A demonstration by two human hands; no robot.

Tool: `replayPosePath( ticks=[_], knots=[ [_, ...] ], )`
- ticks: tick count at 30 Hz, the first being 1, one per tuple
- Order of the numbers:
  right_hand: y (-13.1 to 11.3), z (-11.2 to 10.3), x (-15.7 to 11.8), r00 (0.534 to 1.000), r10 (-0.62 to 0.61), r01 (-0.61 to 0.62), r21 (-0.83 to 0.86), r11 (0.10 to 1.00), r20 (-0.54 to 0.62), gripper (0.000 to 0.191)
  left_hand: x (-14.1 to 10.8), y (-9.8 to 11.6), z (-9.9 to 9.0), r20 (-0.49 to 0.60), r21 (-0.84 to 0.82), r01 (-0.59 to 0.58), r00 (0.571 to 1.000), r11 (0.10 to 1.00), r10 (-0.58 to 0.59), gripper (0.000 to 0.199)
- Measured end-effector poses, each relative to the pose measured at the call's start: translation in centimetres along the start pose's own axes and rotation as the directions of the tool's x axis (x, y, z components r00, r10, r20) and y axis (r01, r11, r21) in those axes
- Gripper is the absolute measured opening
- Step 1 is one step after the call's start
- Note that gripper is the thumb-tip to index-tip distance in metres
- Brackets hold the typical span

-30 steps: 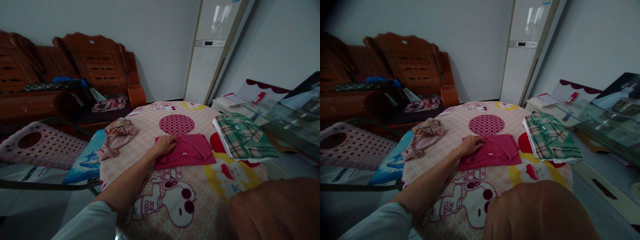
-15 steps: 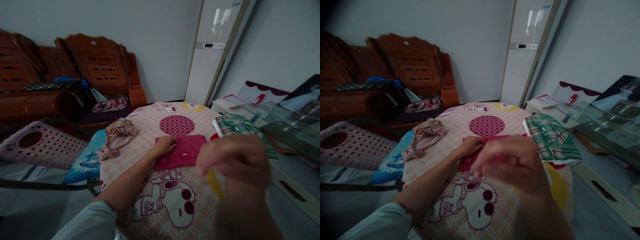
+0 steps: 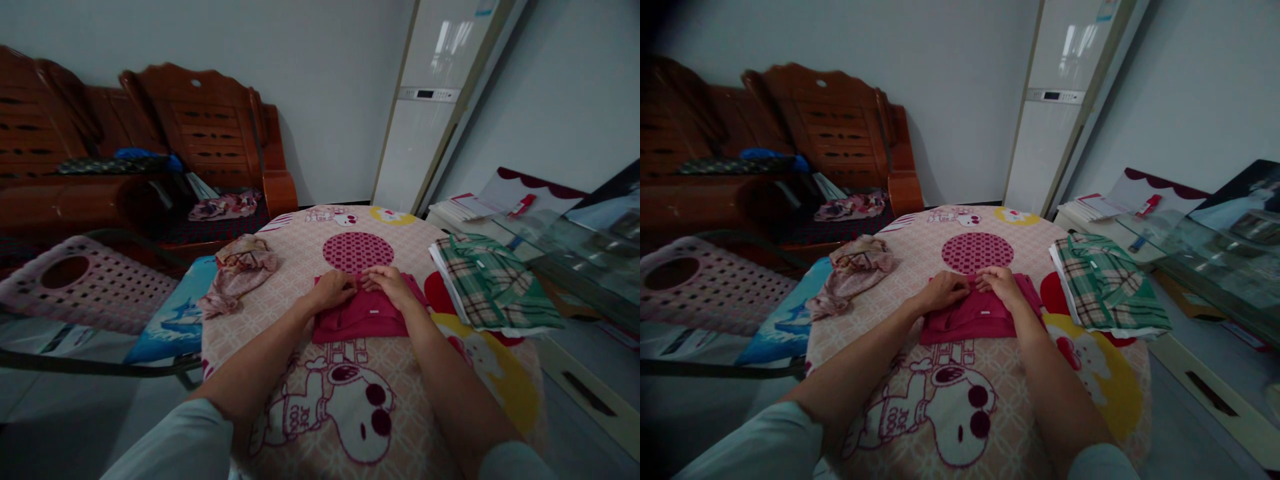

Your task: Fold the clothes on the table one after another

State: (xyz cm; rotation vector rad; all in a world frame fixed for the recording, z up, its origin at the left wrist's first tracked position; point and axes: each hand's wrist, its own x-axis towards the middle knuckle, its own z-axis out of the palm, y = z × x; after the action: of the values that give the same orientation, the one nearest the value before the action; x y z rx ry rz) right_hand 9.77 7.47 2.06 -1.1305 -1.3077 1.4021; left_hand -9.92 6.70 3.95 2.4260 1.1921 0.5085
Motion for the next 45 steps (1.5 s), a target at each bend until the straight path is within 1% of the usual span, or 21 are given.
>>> replayPosePath(
  ticks=[2,5,9,11,13,15,17,19,22,24,28,31,34,37,41,45],
  knots=[
    [0.1,-0.2,0.0,1.000,0.004,-0.004,0.037,0.999,0.005,0.014,0.1,-0.7,-0.4,-0.027,-0.036,0.024,0.999,0.999,-0.025,0.019],
    [0.3,-0.4,0.1,1.000,-0.008,0.008,0.039,0.999,0.002,0.016,0.1,-2.0,-1.0,-0.082,-0.055,0.075,0.993,0.996,-0.079,0.017],
    [0.6,-0.4,0.2,1.000,-0.024,0.024,0.035,0.999,0.008,0.018,0.1,-3.3,-1.7,-0.109,-0.050,0.139,0.984,0.989,-0.143,0.014],
    [0.7,-0.5,0.2,0.999,-0.031,0.030,0.035,0.999,0.009,0.020,0.1,-3.7,-2.2,-0.182,-0.053,0.183,0.965,0.982,-0.190,0.016],
    [0.8,-0.6,0.1,0.999,-0.038,0.037,0.033,0.999,0.010,0.020,0.0,-4.1,-2.6,-0.268,-0.057,0.235,0.933,0.970,-0.242,0.017],
    [0.8,-0.6,0.1,0.999,-0.043,0.043,0.029,0.999,0.012,0.020,-0.1,-4.6,-3.0,-0.307,-0.057,0.288,0.906,0.956,-0.291,0.019],
    [0.9,-0.6,0.1,0.999,-0.049,0.049,0.027,0.998,0.010,0.020,-0.3,-5.2,-3.2,-0.287,-0.039,0.322,0.903,0.946,-0.320,0.020],
    [0.9,-0.5,0.1,0.998,-0.054,0.054,0.027,0.998,0.010,0.020,-0.4,-5.8,-3.1,-0.227,-0.002,0.330,0.919,0.944,-0.322,0.020],
    [0.9,-0.5,0.1,0.998,-0.063,0.063,0.030,0.998,0.009,0.021,-0.4,-6.3,-2.7,-0.121,0.024,0.297,0.949,0.955,-0.292,0.022],
    [1.0,-0.5,0.1,0.998,-0.065,0.065,0.027,0.998,0.011,0.022,-0.4,-6.3,-2.5,-0.079,0.028,0.270,0.960,0.962,-0.267,0.023],
    [1.2,-0.6,0.3,0.998,-0.065,0.065,0.023,0.998,0.008,0.026,-0.3,-6.4,-2.3,-0.046,0.060,0.250,0.968,0.966,-0.248,0.023],
    [1.4,-0.6,0.3,0.998,-0.068,0.068,0.022,0.997,0.004,0.026,-0.4,-6.5,-2.4,-0.051,0.043,0.259,0.965,0.965,-0.257,0.024],
    [1.4,-0.6,0.3,0.997,-0.073,0.073,0.019,0.997,0.003,0.025,-0.4,-6.8,-2.6,-0.067,-0.023,0.263,0.962,0.964,-0.264,0.025],
    [1.4,-0.6,0.3,0.997,-0.073,0.072,0.018,0.997,0.012,0.025,-0.4,-7.2,-2.5,-0.057,-0.155,0.257,0.962,0.954,-0.268,0.028],
    [1.5,-0.8,0.4,0.997,-0.073,0.073,0.006,0.997,0.019,0.026,-0.3,-8.0,-2.1,0.011,-0.374,0.275,0.956,0.886,-0.292,0.033],
    [1.6,-0.8,0.4,0.997,-0.078,0.078,0.011,0.997,0.018,0.027,-0.3,-8.4,-1.8,0.040,-0.472,0.306,0.944,0.827,-0.326,0.036]
  ],
)
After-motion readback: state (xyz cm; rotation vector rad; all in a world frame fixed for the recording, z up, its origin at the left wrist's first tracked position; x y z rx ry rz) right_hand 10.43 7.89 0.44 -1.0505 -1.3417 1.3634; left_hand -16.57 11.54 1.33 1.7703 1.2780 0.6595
